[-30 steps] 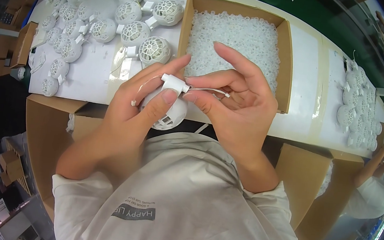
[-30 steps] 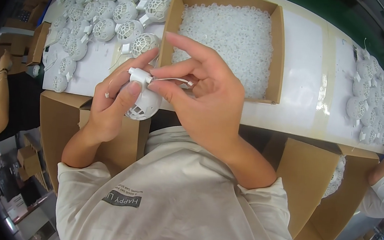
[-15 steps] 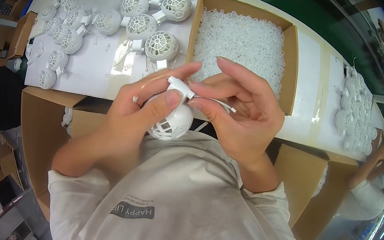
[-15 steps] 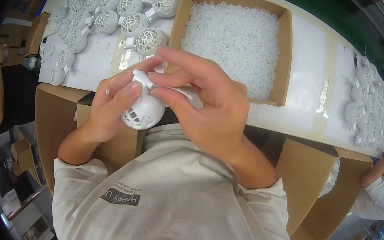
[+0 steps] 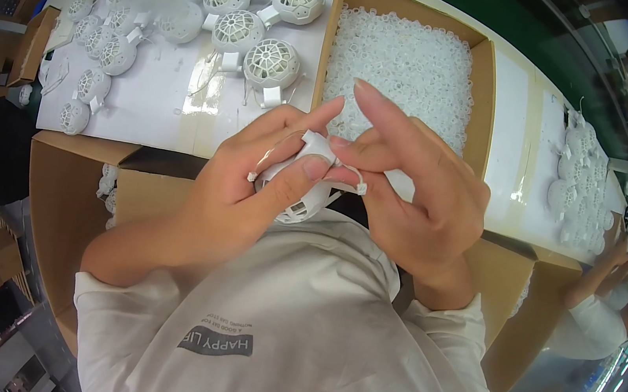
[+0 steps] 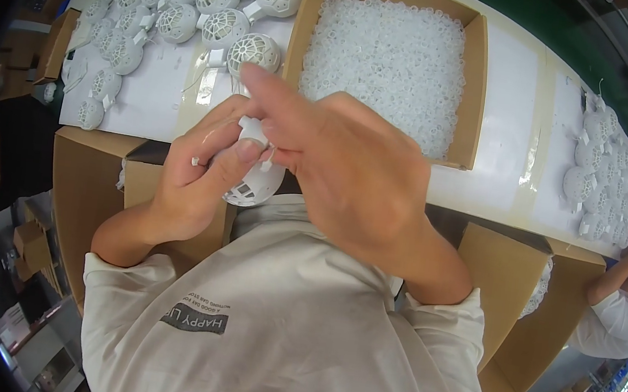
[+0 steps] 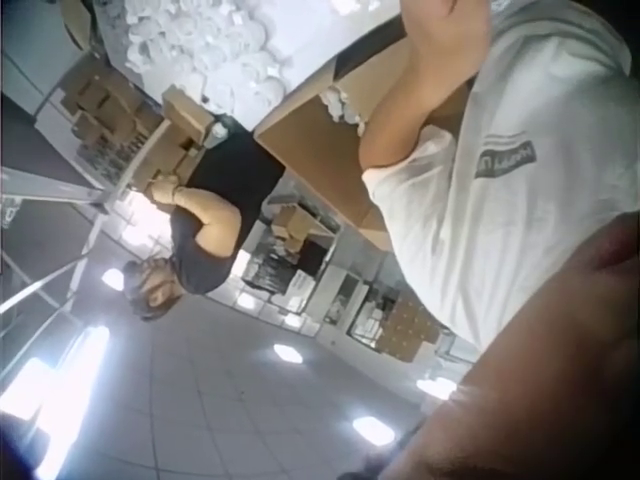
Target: Assembling small white plastic parts by inserting rods and organizing them on a production line.
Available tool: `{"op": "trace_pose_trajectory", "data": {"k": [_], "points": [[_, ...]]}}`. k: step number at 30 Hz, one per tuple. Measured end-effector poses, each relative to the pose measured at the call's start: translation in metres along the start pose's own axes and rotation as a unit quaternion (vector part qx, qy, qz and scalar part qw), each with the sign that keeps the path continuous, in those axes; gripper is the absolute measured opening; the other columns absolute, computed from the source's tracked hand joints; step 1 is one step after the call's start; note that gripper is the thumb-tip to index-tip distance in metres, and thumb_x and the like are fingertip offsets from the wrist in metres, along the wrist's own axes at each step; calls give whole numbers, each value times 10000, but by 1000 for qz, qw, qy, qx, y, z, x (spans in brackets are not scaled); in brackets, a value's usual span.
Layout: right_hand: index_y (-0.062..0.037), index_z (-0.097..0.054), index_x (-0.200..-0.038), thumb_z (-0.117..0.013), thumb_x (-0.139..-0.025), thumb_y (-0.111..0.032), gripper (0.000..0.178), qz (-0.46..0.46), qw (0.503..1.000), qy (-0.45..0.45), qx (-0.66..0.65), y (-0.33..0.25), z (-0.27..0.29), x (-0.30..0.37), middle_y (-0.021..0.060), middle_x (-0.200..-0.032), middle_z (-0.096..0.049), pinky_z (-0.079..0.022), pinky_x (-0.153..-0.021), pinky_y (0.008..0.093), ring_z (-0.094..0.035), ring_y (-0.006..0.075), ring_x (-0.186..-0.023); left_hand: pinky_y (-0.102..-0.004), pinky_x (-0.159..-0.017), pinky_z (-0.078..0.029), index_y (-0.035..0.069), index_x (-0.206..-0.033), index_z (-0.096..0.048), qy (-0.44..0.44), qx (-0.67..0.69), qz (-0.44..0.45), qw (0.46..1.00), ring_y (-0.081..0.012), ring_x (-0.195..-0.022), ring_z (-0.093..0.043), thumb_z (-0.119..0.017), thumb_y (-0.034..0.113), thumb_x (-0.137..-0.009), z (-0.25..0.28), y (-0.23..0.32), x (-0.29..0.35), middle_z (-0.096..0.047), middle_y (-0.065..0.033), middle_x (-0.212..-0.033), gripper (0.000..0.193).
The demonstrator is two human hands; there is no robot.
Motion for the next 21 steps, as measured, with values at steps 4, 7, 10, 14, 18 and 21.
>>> {"op": "trace_pose_trajectory", "data": {"k": [4, 7, 10, 14, 18, 21], "points": [[89, -643, -1191, -771, -733, 111, 476, -45, 991, 63, -110, 14, -8, 10, 152, -825, -731, -537, -681, 322, -649, 227, -696, -258, -948, -395, -66, -1391, -521, -1, 92, 4, 996, -103, -1087, -503, -532, 184, -1048, -3, 3, 1, -543, -79, -1234, 424], [74, -686, -1126, -750, -734, 125, 400, -38, 979, 135, -145, 15, -3, 16, 146, -837, -727, -525, -693, 324, -649, 233, -728, -263, -948, -398, -63, -1397, -520, 4, 143, 36, 989, -107, -1064, -508, -529, 182, -1048, -5, -2, 3, -545, -77, -1197, 426], [62, -719, -991, -751, -738, 129, 263, -11, 998, 40, -38, 12, 0, 21, 143, -852, -721, -509, -702, 326, -643, 215, -768, -265, -935, -410, -60, -1406, -515, 10, 115, 11, 993, -115, -1047, -516, -536, 166, -1040, -2, -2, 2, -549, -81, -1178, 430], [65, -709, -912, -741, -765, 126, 162, -29, 995, 59, -75, 12, -5, 23, 156, -844, -702, -487, -662, 307, -623, 186, -750, -262, -884, -439, -55, -1426, -498, 27, -35, -105, 993, -137, -1026, -533, -566, 120, -1010, 3, 9, 4, -555, -95, -1163, 456], [63, -691, -893, -733, -763, 132, 153, -100, 975, 80, -183, 16, -13, 31, 155, -847, -692, -475, -643, 291, -619, 192, -744, -254, -818, -458, -45, -1448, -479, 45, -133, -183, 973, -160, -993, -548, -603, 76, -969, 4, 17, 6, -556, -103, -1131, 509], [61, -683, -886, -737, -761, 129, 152, -137, 962, 73, -227, 21, -15, 34, 156, -847, -686, -470, -634, 281, -618, 189, -733, -250, -778, -464, -40, -1459, -469, 47, -171, -200, 964, -169, -972, -553, -622, 55, -946, 3, 18, 9, -555, -108, -1114, 543]]}}
Point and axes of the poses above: each hand's wrist, its own x-axis away from the middle knuckle, its own z-axis out of the back of the hand, y = z × x, the point moved 7 cm from there along -x, towards the middle knuckle
